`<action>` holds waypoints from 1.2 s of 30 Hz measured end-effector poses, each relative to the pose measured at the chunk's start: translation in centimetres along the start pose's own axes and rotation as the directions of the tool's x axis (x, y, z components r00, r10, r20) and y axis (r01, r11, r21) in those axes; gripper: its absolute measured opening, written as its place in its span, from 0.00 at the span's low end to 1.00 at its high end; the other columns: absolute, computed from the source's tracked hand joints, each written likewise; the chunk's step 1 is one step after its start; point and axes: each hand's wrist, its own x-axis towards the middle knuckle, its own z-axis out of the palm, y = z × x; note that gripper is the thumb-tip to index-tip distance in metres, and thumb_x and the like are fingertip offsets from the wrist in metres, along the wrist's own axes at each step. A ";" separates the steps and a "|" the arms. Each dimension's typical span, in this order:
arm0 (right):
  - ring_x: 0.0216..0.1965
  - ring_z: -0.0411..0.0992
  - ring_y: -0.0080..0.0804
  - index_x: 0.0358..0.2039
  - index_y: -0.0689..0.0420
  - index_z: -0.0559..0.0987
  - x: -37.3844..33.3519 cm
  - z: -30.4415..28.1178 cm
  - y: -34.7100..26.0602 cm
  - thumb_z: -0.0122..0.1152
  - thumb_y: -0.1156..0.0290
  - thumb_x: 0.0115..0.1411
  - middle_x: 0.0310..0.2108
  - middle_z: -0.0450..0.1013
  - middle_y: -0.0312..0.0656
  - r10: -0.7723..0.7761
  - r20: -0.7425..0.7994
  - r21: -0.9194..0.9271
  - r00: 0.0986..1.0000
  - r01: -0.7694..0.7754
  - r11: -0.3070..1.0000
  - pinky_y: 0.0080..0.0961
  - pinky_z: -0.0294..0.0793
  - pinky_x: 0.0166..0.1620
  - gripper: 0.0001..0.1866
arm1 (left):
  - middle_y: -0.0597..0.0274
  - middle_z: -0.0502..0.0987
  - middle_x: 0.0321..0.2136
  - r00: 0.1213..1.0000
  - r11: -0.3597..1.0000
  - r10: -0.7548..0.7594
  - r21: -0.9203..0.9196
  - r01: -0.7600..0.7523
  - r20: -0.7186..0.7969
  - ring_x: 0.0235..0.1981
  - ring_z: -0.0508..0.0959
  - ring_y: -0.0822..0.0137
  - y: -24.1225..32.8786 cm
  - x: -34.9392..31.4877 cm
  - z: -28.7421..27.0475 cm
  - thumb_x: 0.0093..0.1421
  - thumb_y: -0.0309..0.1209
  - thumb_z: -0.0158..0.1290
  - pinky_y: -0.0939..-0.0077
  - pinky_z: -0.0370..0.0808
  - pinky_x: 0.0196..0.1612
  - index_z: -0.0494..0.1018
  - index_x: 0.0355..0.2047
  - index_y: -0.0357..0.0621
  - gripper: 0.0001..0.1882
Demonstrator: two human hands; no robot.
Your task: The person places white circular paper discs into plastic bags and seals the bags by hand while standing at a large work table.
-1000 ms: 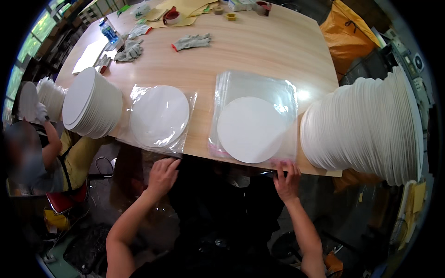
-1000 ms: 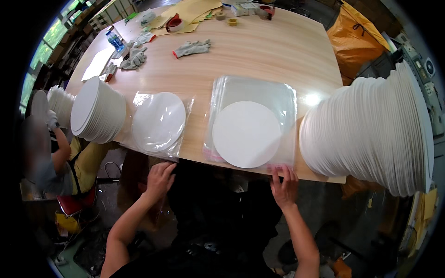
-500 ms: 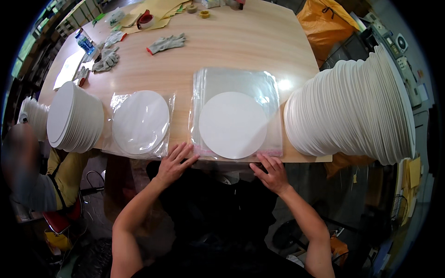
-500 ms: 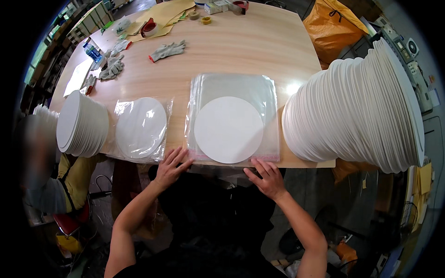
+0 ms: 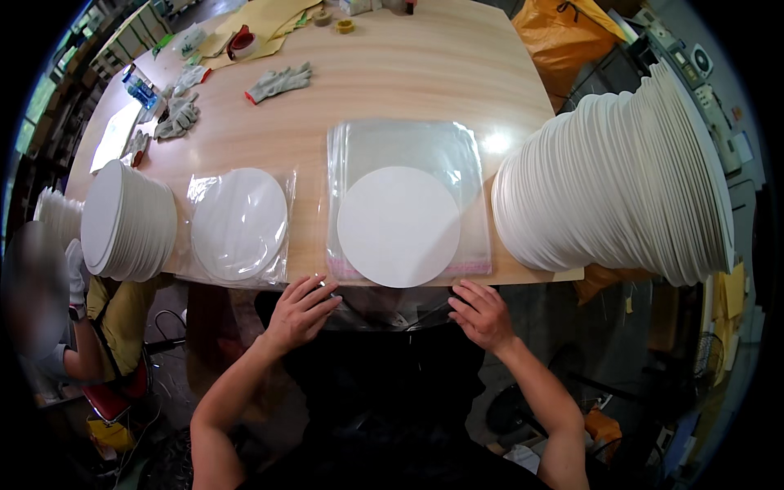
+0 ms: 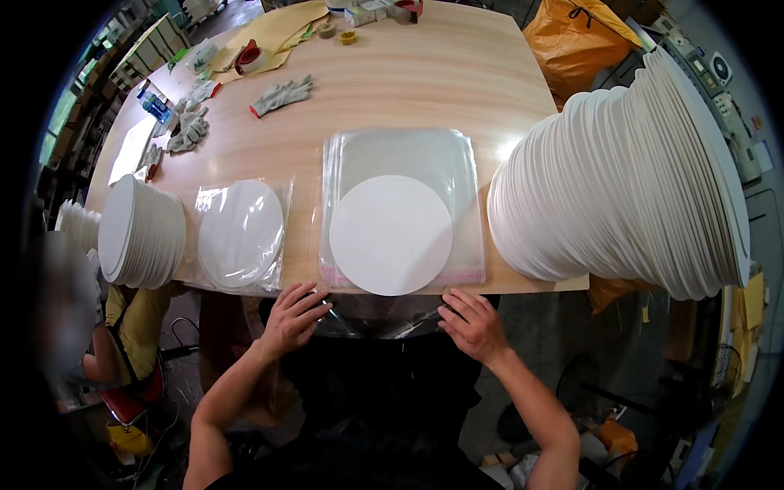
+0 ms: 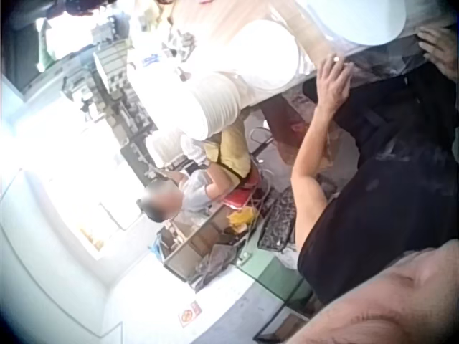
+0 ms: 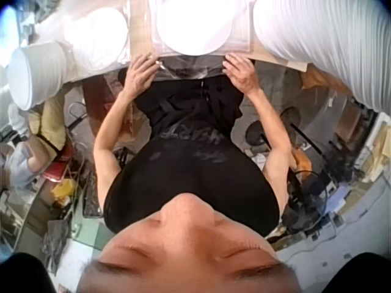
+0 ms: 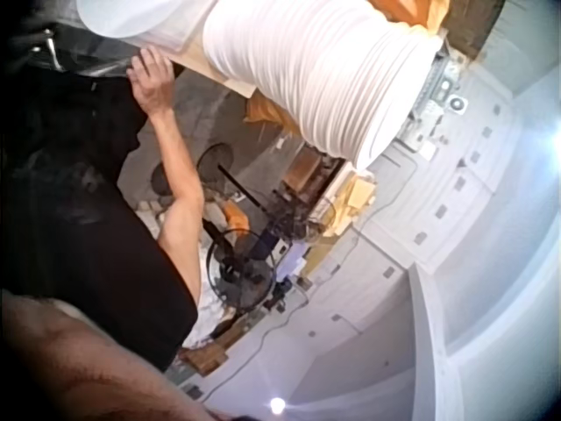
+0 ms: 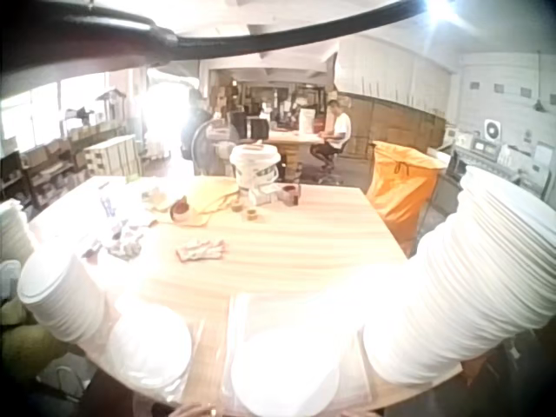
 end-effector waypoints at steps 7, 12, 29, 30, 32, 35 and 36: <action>0.42 0.80 0.40 0.36 0.58 0.84 0.5 0.3 0.9 0.69 0.71 0.57 0.36 0.81 0.42 0.245 -0.062 0.395 0.967 -0.202 0.896 0.32 0.78 0.43 0.07 | 0.62 0.83 0.40 0.951 0.886 -0.308 -0.361 0.290 0.008 0.46 0.80 0.60 0.5 0.5 -0.1 0.56 0.24 0.62 0.66 0.73 0.55 0.82 0.39 0.46 0.10; 0.33 0.80 0.36 0.35 0.61 0.83 1.6 0.3 1.2 0.64 0.68 0.64 0.30 0.81 0.43 0.453 -0.019 0.566 0.891 -0.364 0.739 0.27 0.78 0.39 0.09 | 0.61 0.84 0.33 0.775 0.509 -0.623 -0.696 0.507 0.108 0.38 0.82 0.70 0.1 -0.1 1.1 0.65 0.28 0.57 0.75 0.76 0.46 0.81 0.39 0.38 0.07; 0.22 0.75 0.36 0.25 0.60 0.77 4.7 4.2 1.0 0.58 0.61 0.67 0.18 0.75 0.40 0.768 -0.024 0.498 0.640 -0.658 0.565 0.33 0.71 0.29 0.17 | 0.63 0.80 0.19 0.419 0.306 -0.904 -0.559 0.771 0.083 0.22 0.79 0.73 -0.7 3.6 3.8 0.65 0.38 0.57 0.77 0.75 0.30 0.82 0.32 0.38 0.15; 0.21 0.75 0.37 0.25 0.60 0.76 4.8 4.0 0.9 0.58 0.61 0.67 0.17 0.74 0.40 0.771 -0.024 0.479 0.636 -0.670 0.568 0.34 0.71 0.29 0.18 | 0.63 0.80 0.19 0.416 0.321 -0.907 -0.522 0.790 0.072 0.22 0.80 0.72 -0.7 3.7 3.8 0.64 0.40 0.57 0.75 0.75 0.30 0.82 0.31 0.39 0.15; 0.22 0.74 0.39 0.25 0.60 0.76 4.7 4.6 1.3 0.58 0.61 0.68 0.17 0.74 0.41 0.776 -0.033 0.447 0.629 -0.686 0.574 0.35 0.71 0.29 0.18 | 0.63 0.81 0.19 0.409 0.346 -0.911 -0.446 0.825 0.049 0.22 0.81 0.69 -0.7 3.7 4.0 0.64 0.43 0.57 0.72 0.75 0.30 0.82 0.31 0.42 0.16; 0.22 0.74 0.42 0.25 0.60 0.75 4.7 4.6 1.2 0.57 0.61 0.68 0.18 0.73 0.43 0.785 -0.023 0.454 0.619 -0.693 0.560 0.36 0.70 0.29 0.18 | 0.64 0.81 0.19 0.386 0.334 -0.921 -0.404 0.852 0.052 0.23 0.81 0.67 -0.4 4.0 3.8 0.64 0.45 0.56 0.70 0.75 0.31 0.83 0.31 0.44 0.17; 0.22 0.74 0.43 0.25 0.61 0.75 4.7 4.4 1.2 0.57 0.61 0.68 0.18 0.73 0.43 0.789 -0.016 0.465 0.615 -0.694 0.550 0.37 0.70 0.29 0.18 | 0.64 0.81 0.18 0.389 0.341 -0.920 -0.392 0.854 0.046 0.22 0.80 0.69 -0.3 4.2 3.7 0.64 0.43 0.56 0.72 0.75 0.30 0.82 0.30 0.42 0.16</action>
